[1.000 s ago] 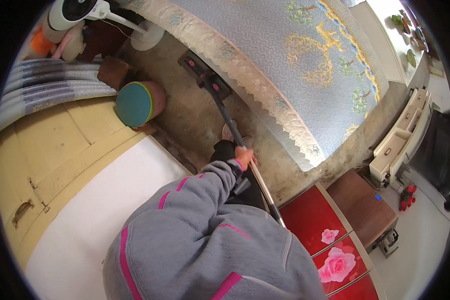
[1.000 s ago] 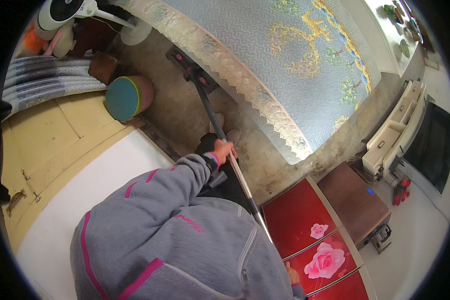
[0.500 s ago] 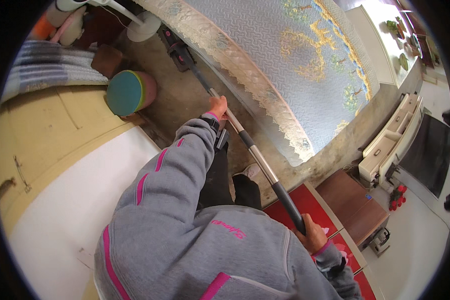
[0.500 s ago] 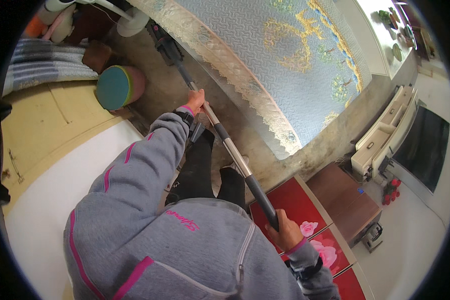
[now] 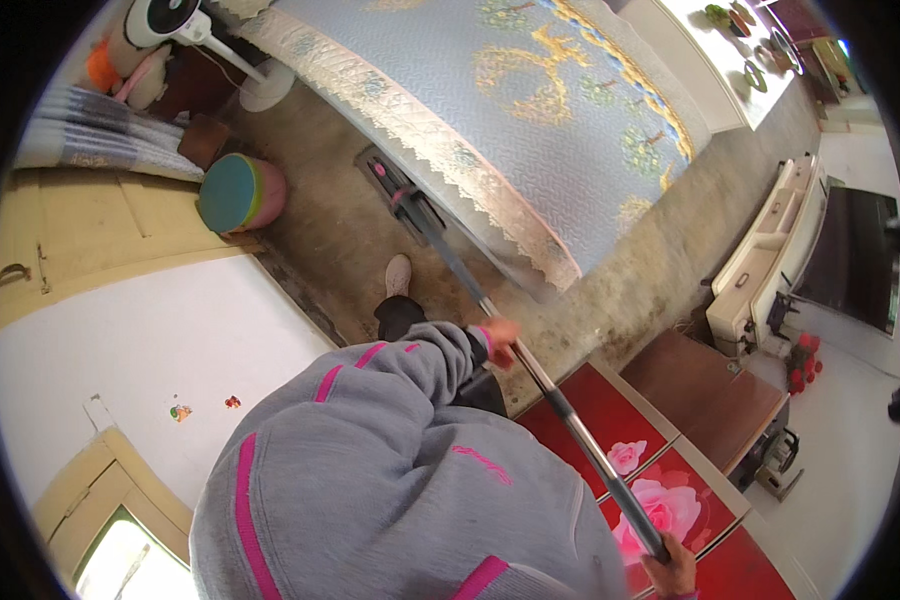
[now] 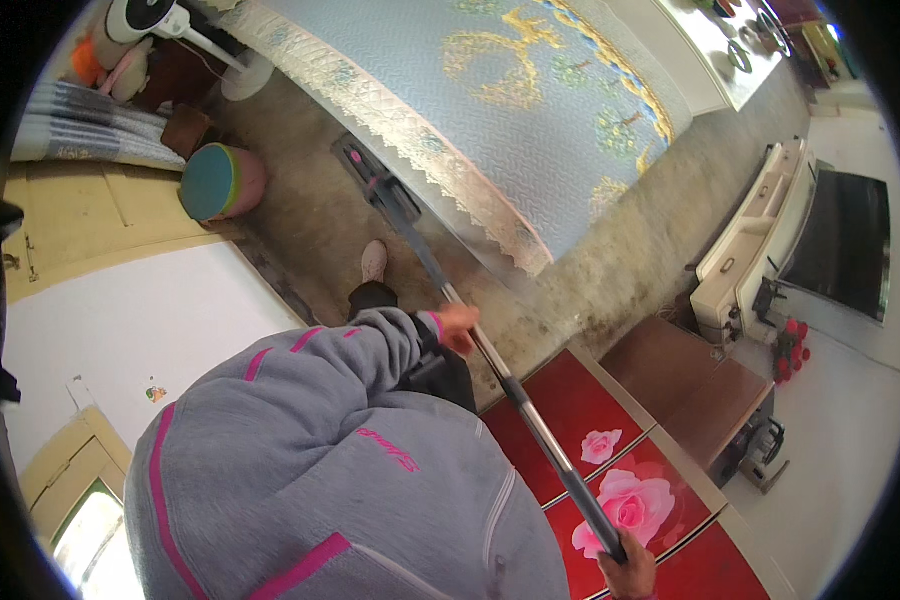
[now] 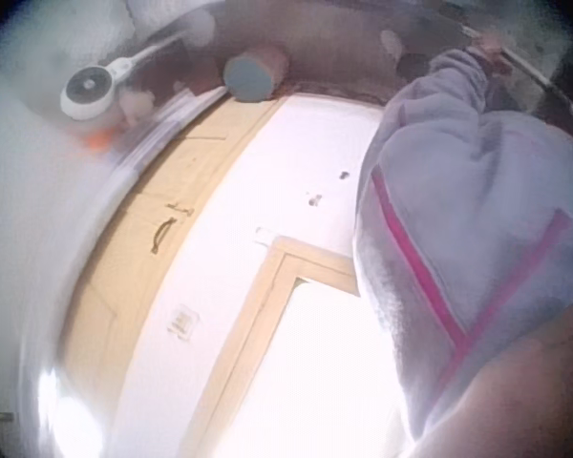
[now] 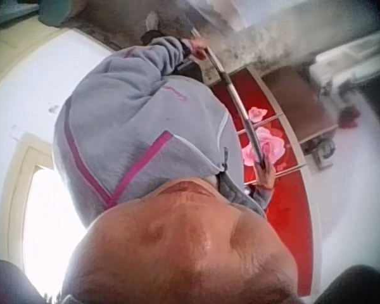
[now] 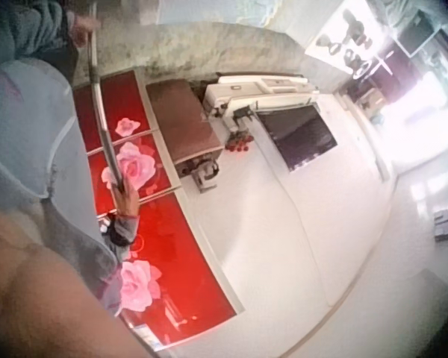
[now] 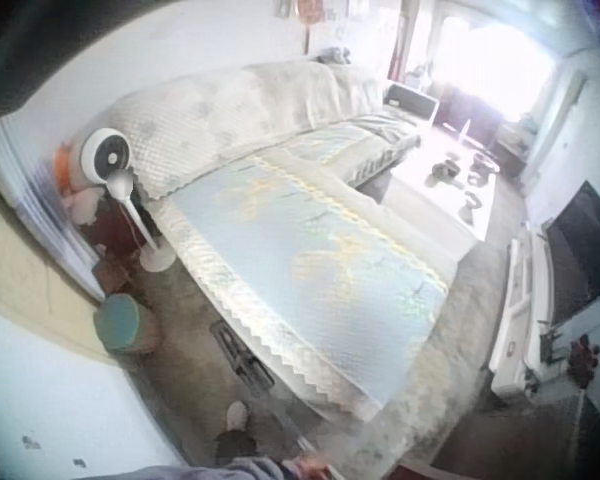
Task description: The person uses a cordless stick mop to clean the tiled floor in a living room. They move the mop back and forth around a coffee table and sofa, briefly reposition a bucket, and continue mopping the remaining open floor area.
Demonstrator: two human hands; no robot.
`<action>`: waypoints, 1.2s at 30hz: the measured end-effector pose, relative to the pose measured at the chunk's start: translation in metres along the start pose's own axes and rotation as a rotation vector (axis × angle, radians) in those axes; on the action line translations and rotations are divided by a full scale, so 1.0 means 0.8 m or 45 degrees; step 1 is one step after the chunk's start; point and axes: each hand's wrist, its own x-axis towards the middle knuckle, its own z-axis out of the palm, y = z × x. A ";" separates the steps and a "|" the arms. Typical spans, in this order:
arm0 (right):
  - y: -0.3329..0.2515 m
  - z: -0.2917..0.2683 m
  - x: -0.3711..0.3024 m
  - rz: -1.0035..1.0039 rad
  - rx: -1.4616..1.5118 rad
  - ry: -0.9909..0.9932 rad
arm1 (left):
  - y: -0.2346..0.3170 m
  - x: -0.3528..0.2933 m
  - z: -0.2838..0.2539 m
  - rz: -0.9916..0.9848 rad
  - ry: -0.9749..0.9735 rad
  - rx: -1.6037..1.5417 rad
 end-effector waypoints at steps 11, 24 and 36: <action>0.039 -0.056 -0.019 0.215 0.320 0.233 | -0.018 -0.042 0.108 0.199 -0.092 -0.519; -0.403 0.095 0.360 -0.757 0.188 -0.049 | 0.207 -0.123 -0.431 0.792 0.869 -1.055; -0.378 0.086 0.292 -0.693 0.089 -0.222 | 0.160 -0.013 -0.490 0.678 1.100 1.655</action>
